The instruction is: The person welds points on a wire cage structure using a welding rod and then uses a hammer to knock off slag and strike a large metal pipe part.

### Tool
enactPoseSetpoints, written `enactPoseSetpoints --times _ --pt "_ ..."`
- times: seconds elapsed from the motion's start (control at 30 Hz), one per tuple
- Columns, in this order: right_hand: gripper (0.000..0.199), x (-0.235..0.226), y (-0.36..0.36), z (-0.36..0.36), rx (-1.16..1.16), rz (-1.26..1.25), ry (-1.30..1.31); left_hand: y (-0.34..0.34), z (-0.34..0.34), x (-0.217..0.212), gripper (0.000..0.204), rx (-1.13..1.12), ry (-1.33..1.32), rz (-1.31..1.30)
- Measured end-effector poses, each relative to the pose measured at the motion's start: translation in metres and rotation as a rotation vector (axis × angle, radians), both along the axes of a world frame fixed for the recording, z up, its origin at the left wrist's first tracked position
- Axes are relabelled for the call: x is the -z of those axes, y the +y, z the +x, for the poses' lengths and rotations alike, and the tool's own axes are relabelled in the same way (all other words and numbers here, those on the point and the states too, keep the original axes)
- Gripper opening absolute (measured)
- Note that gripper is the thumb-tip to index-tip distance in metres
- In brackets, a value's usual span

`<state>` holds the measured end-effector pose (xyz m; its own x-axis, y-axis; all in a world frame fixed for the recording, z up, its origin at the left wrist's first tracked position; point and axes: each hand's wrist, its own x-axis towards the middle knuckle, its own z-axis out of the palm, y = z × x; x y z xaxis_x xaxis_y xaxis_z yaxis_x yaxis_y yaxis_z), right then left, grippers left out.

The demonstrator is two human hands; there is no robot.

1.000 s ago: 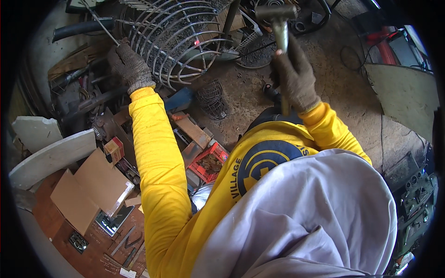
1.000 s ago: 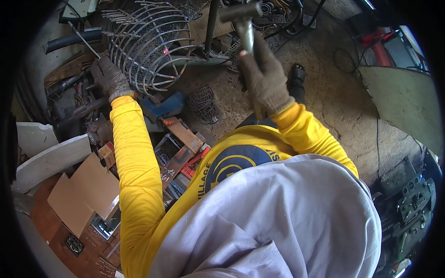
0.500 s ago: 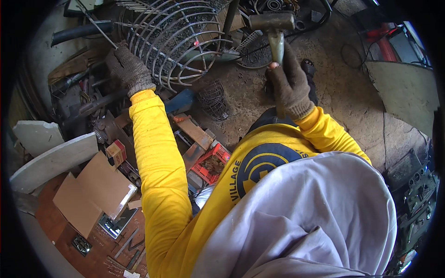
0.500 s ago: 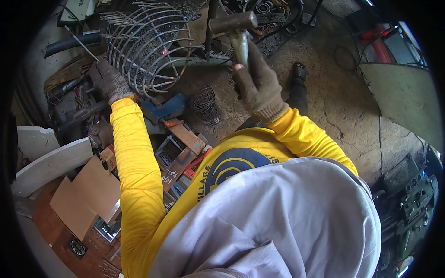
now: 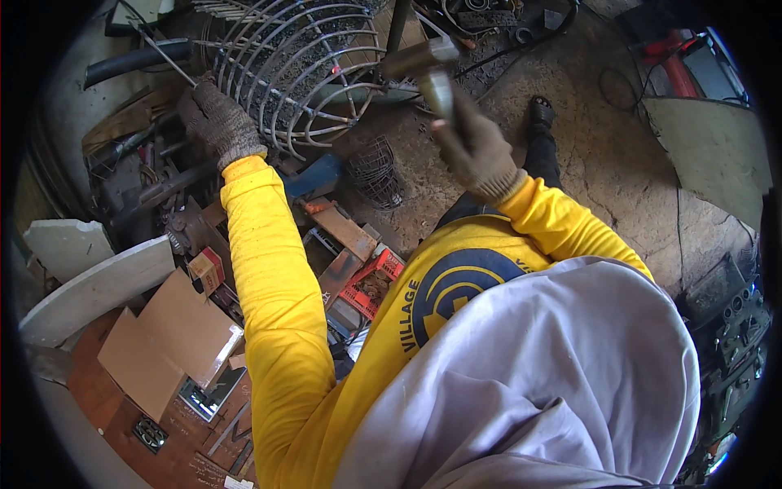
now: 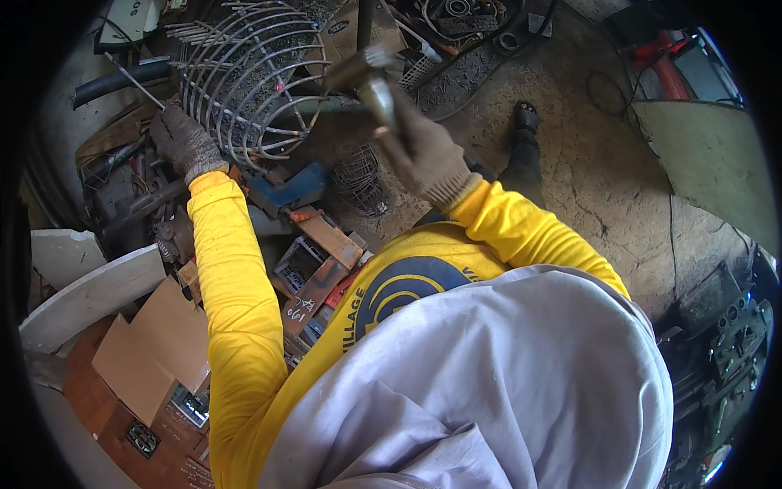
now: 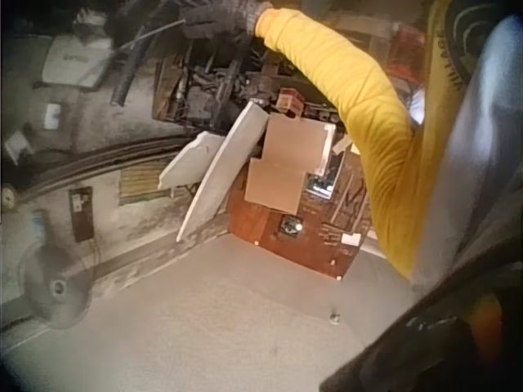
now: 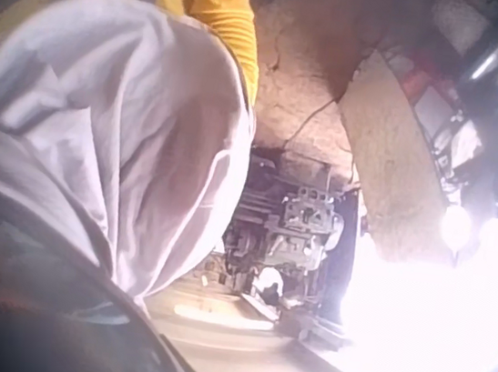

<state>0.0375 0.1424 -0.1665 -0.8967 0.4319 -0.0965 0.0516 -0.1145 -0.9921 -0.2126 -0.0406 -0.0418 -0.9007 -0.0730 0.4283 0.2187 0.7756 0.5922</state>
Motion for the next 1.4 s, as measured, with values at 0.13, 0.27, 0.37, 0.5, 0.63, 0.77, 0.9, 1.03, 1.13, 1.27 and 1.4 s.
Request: enactPoseSetpoints --times 0.13,0.27,0.37,0.5,0.63,0.77,0.9,1.03,1.13,1.27,1.4 --pt "0.061 -0.014 0.011 0.004 -0.131 -0.030 -0.139 -0.008 -0.006 0.004 0.035 0.038 0.022 -0.020" --pt "0.062 -0.020 0.009 0.006 -0.033 -0.128 -0.176 -0.016 -0.008 0.009 0.031 0.068 0.000 -0.053" --pt "0.063 -0.004 -0.003 0.004 -0.022 -0.039 -0.107 -0.027 -0.018 0.014 0.029 0.080 0.074 -0.234" --pt "0.063 -0.003 0.007 -0.004 -0.094 -0.045 -0.158 -0.023 -0.017 0.013 0.030 0.085 0.105 -0.222" --pt "0.063 -0.009 0.010 0.006 -0.002 -0.210 -0.216 -0.018 -0.015 0.013 0.030 0.054 0.142 -0.090" --pt "0.063 -0.001 0.011 0.009 0.032 -0.283 -0.212 -0.015 -0.013 0.010 0.029 0.038 0.041 -0.005" --pt "0.063 -0.005 0.007 0.009 0.018 -0.215 -0.178 -0.022 -0.016 0.012 0.030 0.080 0.077 -0.144" --pt "0.062 0.004 0.001 -0.002 -0.138 -0.037 -0.123 -0.033 -0.021 0.014 0.030 0.162 0.235 -0.472" --pt "0.063 -0.007 0.010 0.000 -0.083 -0.223 -0.203 -0.039 -0.024 0.019 0.029 0.168 0.218 -0.410" --pt "0.064 -0.015 0.015 0.000 -0.103 -0.287 -0.232 -0.027 -0.018 0.014 0.031 0.134 0.150 -0.377" --pt "0.064 -0.010 0.032 -0.005 -0.114 -0.392 -0.245 -0.012 -0.010 0.009 0.035 0.068 0.042 0.006"
